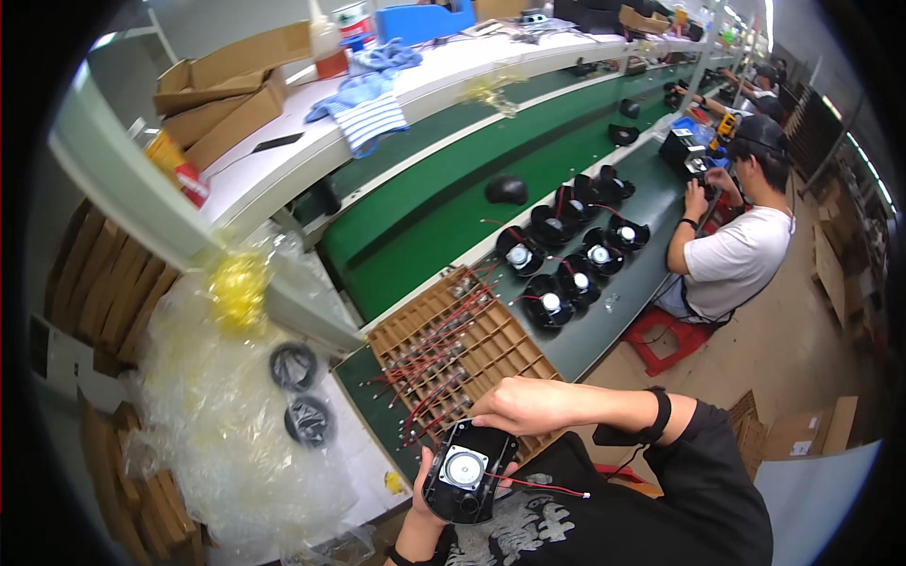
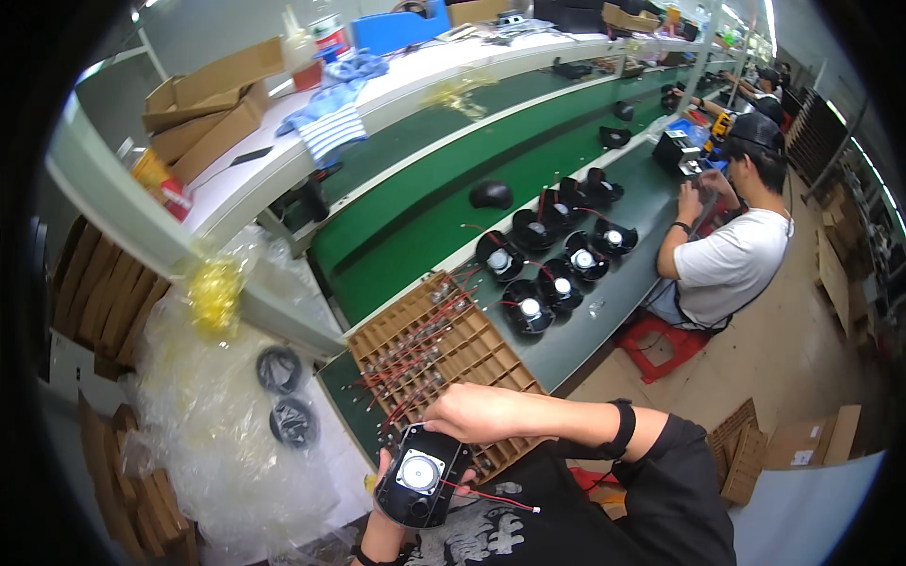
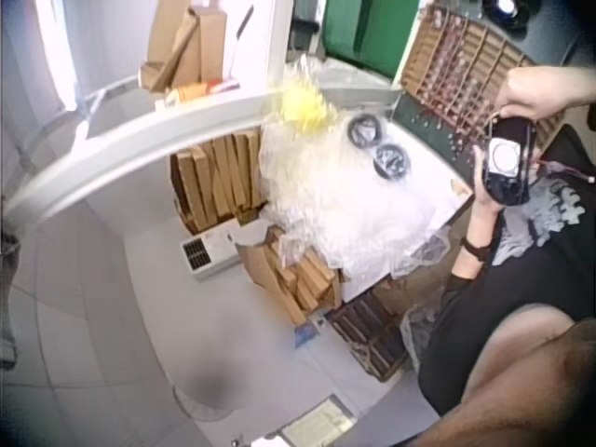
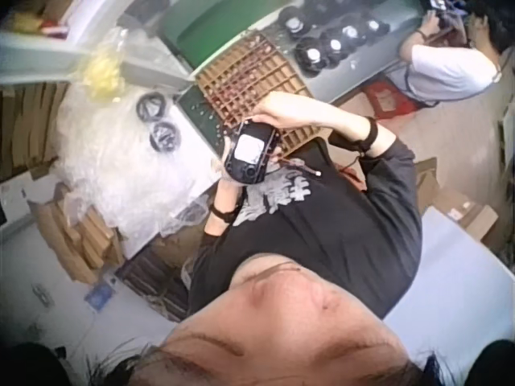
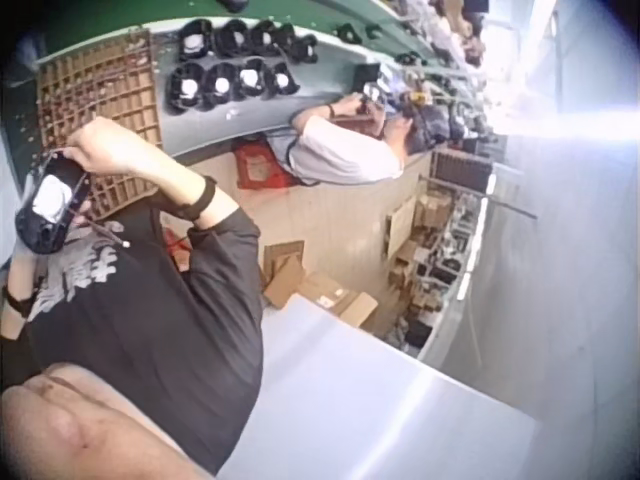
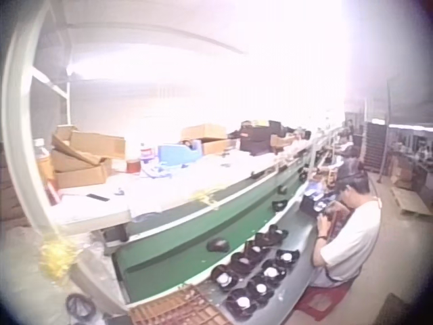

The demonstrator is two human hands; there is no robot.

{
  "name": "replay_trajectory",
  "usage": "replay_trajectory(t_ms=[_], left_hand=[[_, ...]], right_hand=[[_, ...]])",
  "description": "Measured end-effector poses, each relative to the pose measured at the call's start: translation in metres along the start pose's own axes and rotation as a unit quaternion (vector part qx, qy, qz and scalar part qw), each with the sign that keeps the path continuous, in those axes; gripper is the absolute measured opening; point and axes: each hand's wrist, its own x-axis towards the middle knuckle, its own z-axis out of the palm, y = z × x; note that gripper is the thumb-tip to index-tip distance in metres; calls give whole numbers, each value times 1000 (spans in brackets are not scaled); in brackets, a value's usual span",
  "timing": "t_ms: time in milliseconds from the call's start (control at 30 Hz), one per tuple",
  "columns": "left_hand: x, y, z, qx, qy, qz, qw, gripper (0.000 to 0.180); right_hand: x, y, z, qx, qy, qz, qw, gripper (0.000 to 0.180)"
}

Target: Assembling electronic cooling fan components and organizing them into dividers on a production line.

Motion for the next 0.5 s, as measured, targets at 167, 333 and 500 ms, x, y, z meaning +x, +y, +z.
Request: replay_trajectory(t_ms=[167,333,500], left_hand=[[26,2,-3,100,153,22,983,80],[41,14,-9,178,197,53,963,76],[56,19,-10,176,254,101,946,69]], right_hand=[[-59,57,-38,-3,201,101,974,23],[-140,187,-112,22,459,245,854,24],[-236,365,-191,-42,620,350,700,31]])
